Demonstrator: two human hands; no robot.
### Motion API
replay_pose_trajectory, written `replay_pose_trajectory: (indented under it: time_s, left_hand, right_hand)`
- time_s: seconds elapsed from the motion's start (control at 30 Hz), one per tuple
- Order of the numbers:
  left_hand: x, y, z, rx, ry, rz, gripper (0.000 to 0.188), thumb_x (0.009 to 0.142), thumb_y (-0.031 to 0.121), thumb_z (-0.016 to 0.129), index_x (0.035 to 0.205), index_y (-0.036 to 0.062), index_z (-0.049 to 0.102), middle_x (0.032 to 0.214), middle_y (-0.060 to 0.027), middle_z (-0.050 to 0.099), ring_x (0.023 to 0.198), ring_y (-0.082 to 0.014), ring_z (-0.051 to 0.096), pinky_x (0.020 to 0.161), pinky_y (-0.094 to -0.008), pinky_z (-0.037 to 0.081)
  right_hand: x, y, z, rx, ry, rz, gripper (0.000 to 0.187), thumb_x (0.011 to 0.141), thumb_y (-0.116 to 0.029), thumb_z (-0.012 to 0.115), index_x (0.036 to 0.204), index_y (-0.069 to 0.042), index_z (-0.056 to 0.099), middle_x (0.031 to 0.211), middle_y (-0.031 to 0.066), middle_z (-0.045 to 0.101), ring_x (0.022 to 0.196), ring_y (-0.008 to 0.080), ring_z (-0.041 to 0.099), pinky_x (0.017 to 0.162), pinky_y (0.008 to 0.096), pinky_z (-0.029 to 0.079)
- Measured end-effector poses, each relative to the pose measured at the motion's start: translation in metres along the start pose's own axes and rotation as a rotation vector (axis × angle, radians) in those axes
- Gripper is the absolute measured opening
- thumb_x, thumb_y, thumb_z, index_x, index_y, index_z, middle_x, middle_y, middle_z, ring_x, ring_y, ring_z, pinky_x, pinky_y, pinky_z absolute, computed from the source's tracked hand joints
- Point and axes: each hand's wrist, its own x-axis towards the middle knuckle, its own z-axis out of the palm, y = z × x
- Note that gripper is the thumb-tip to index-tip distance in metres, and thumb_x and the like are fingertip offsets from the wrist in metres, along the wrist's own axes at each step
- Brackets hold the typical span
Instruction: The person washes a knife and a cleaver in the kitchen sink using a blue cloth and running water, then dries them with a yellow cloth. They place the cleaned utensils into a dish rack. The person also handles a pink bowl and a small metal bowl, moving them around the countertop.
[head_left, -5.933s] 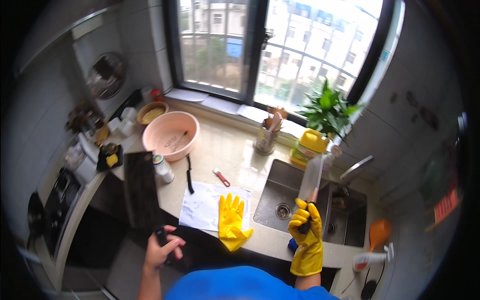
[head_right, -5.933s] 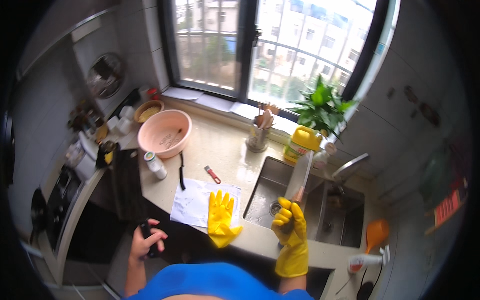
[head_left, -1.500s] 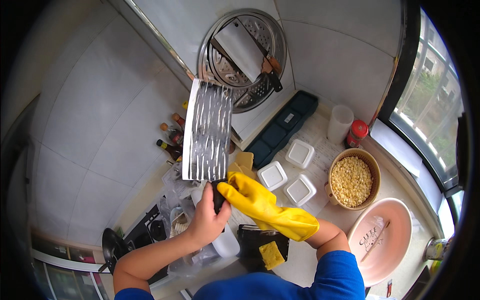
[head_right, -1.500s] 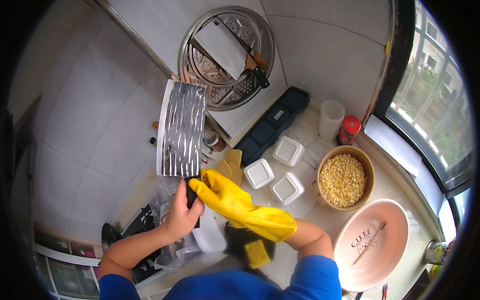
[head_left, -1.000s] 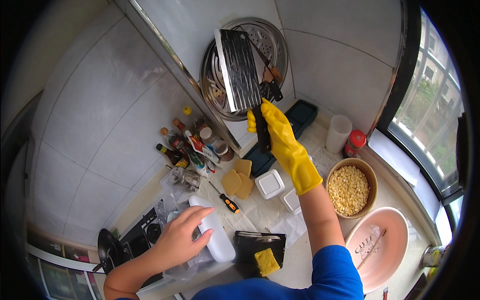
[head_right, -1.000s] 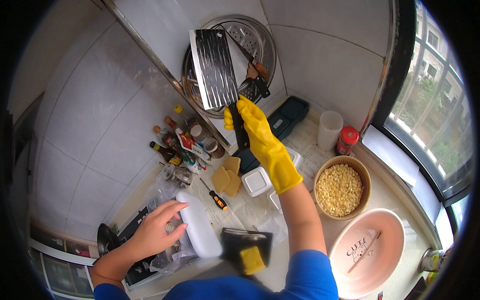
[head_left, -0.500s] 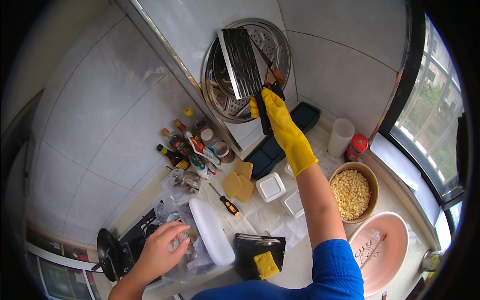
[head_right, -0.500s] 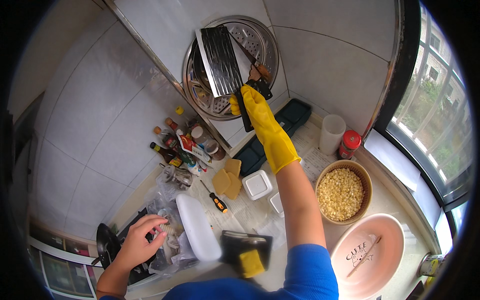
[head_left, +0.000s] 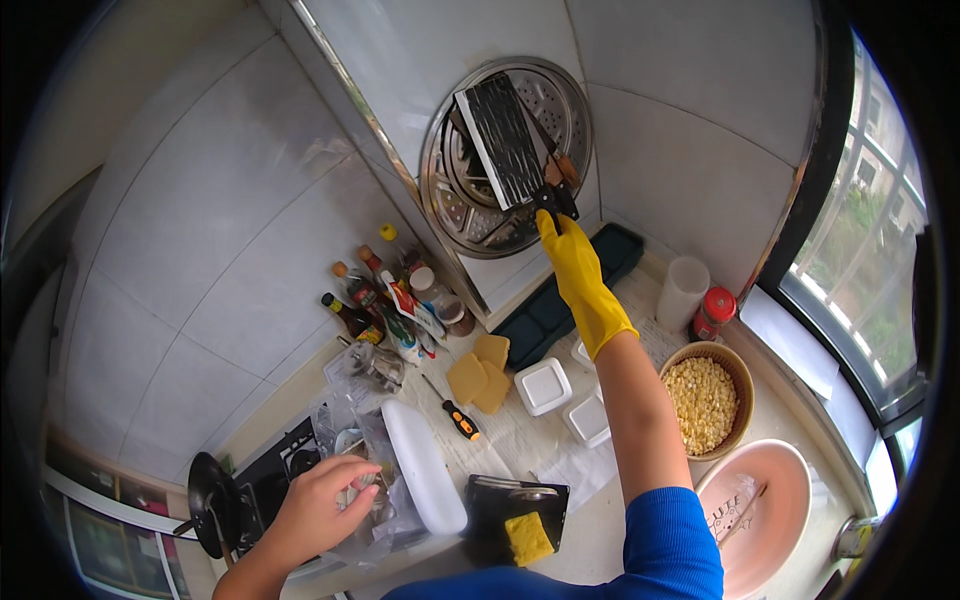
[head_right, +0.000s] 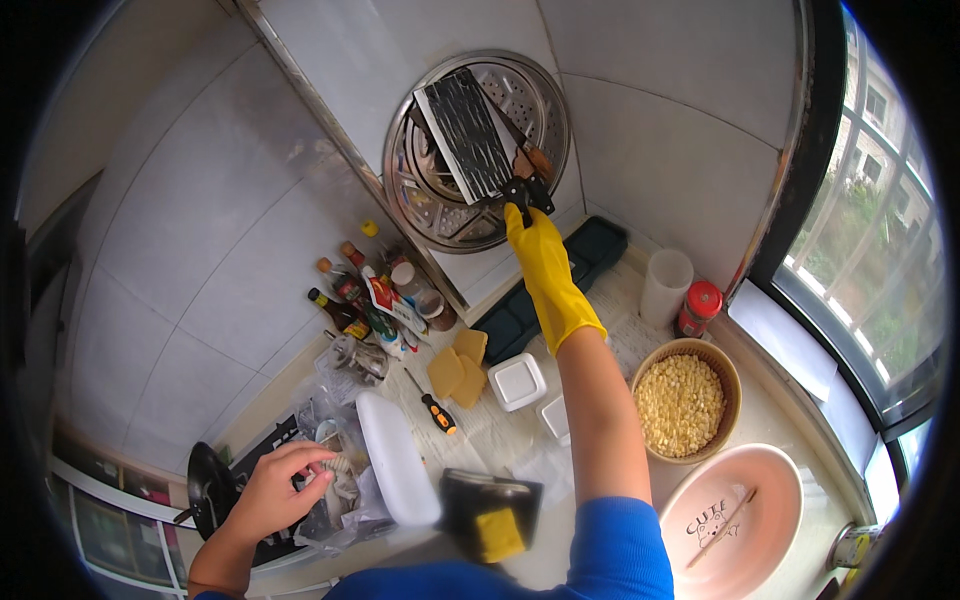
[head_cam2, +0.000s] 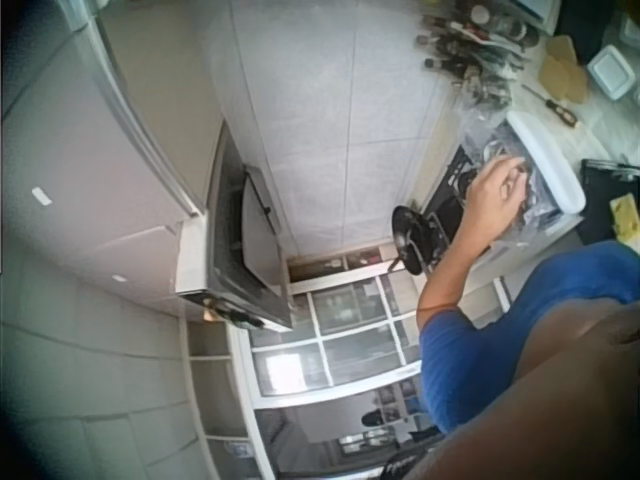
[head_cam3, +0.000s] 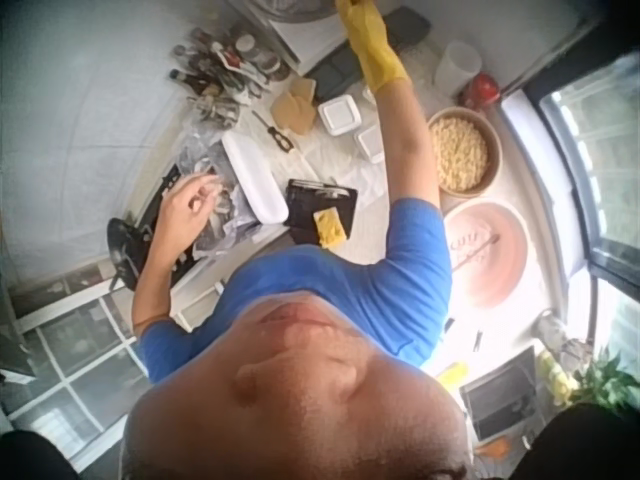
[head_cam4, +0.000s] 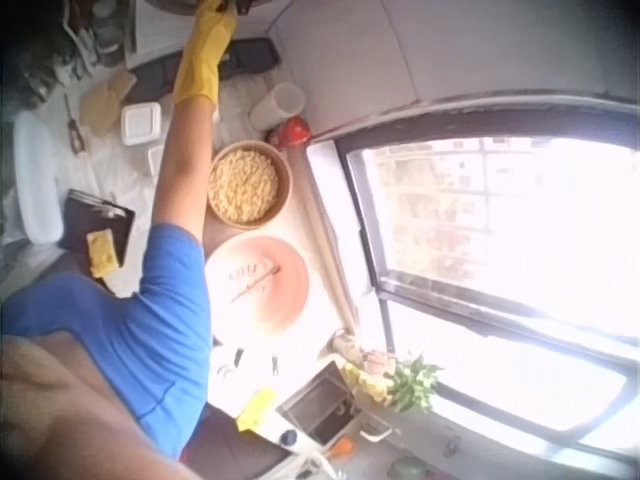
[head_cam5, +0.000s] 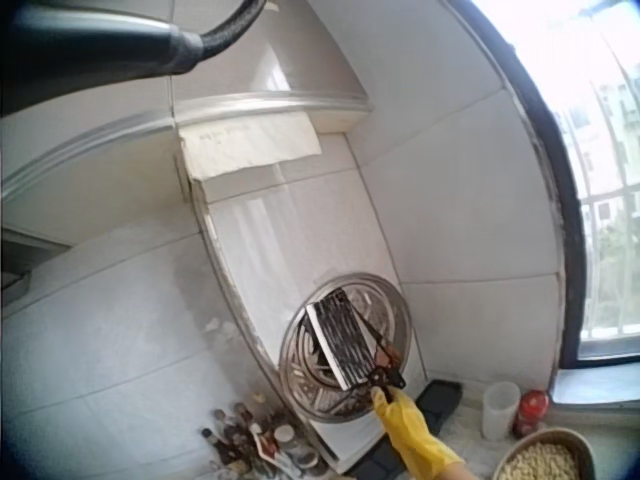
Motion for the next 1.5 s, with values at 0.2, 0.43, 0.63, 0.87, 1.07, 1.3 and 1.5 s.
replay_pose_trajectory:
  time_s: [0.2, 0.43, 0.63, 0.87, 1.07, 1.3, 1.5]
  left_hand:
    - [-0.008, -0.001, -0.001, -0.020, 0.024, 0.002, 0.024, 0.077, 0.003, 0.066, 0.101, -0.0003, 0.065, 0.096, -0.0136, 0.064, 0.073, -0.0169, 0.062, 0.067, -0.0257, 0.050]
    - [-0.007, -0.004, 0.002, -0.132, -0.024, 0.033, 0.019, 0.079, 0.004, 0.066, 0.098, 0.0004, 0.066, 0.088, -0.0106, 0.065, 0.071, -0.0164, 0.061, 0.067, -0.0247, 0.050]
    - [0.025, 0.013, 0.064, 0.039, -0.283, 0.240, 0.039, 0.087, 0.029, 0.061, 0.118, 0.0065, 0.057, 0.098, -0.0132, 0.062, 0.081, -0.0254, 0.063, 0.073, -0.0355, 0.052]
    - [0.056, 0.041, 0.125, 0.121, -0.081, 0.535, 0.027, 0.081, 0.024, 0.062, 0.097, 0.0033, 0.054, 0.087, -0.0132, 0.060, 0.079, -0.0334, 0.061, 0.066, -0.0410, 0.050]
    - [0.065, 0.039, 0.137, -0.021, -0.164, 0.682, 0.010, 0.078, 0.010, 0.057, 0.083, 0.0022, 0.053, 0.078, -0.0145, 0.057, 0.074, -0.0354, 0.059, 0.064, -0.0427, 0.048]
    - [0.057, 0.041, 0.151, -0.099, -0.385, 0.728, 0.013, 0.079, 0.008, 0.055, 0.089, 0.0009, 0.057, 0.081, -0.0158, 0.059, 0.077, -0.0322, 0.061, 0.069, -0.0390, 0.049]
    - [0.050, 0.062, 0.136, 0.127, -0.207, 0.776, 0.013, 0.077, 0.008, 0.058, 0.089, 0.0049, 0.057, 0.083, -0.0104, 0.059, 0.077, -0.0295, 0.060, 0.068, -0.0392, 0.047]
  right_hand:
    - [-0.010, 0.020, -0.013, -0.044, 0.008, 0.059, 0.044, 0.087, -0.036, 0.054, 0.109, 0.001, 0.060, 0.098, 0.0243, 0.064, 0.094, 0.0390, 0.060, 0.082, 0.0406, 0.047]
    - [-0.073, -0.026, -0.030, 1.093, -0.266, 0.088, 0.041, 0.093, -0.027, 0.053, 0.122, 0.003, 0.053, 0.112, 0.0128, 0.062, 0.105, 0.0249, 0.059, 0.088, 0.0319, 0.045]
    - [-0.126, -0.122, -0.034, 2.152, -0.400, 0.431, 0.040, 0.090, -0.026, 0.058, 0.125, -0.008, 0.053, 0.118, 0.0126, 0.058, 0.116, 0.0288, 0.051, 0.106, 0.0509, 0.033]
    - [-0.122, -0.114, -0.054, 2.388, -0.283, 0.302, 0.037, 0.087, -0.023, 0.060, 0.122, -0.013, 0.058, 0.123, 0.0060, 0.060, 0.115, 0.0245, 0.054, 0.108, 0.0551, 0.025]
    - [-0.119, -0.105, -0.074, 2.494, -0.261, 0.272, 0.041, 0.087, -0.028, 0.061, 0.125, -0.014, 0.055, 0.130, 0.0080, 0.054, 0.122, 0.0262, 0.048, 0.108, 0.0586, 0.022]
    - [-0.125, -0.091, -0.086, 2.476, -0.358, 0.197, 0.049, 0.089, -0.032, 0.059, 0.129, -0.006, 0.049, 0.135, 0.0112, 0.049, 0.129, 0.0325, 0.040, 0.109, 0.0553, 0.024]
    - [-0.112, -0.039, -0.085, 2.609, -0.136, 0.368, 0.028, 0.094, -0.016, 0.052, 0.117, -0.002, 0.059, 0.120, 0.0144, 0.060, 0.113, 0.0298, 0.056, 0.088, 0.0406, 0.052]
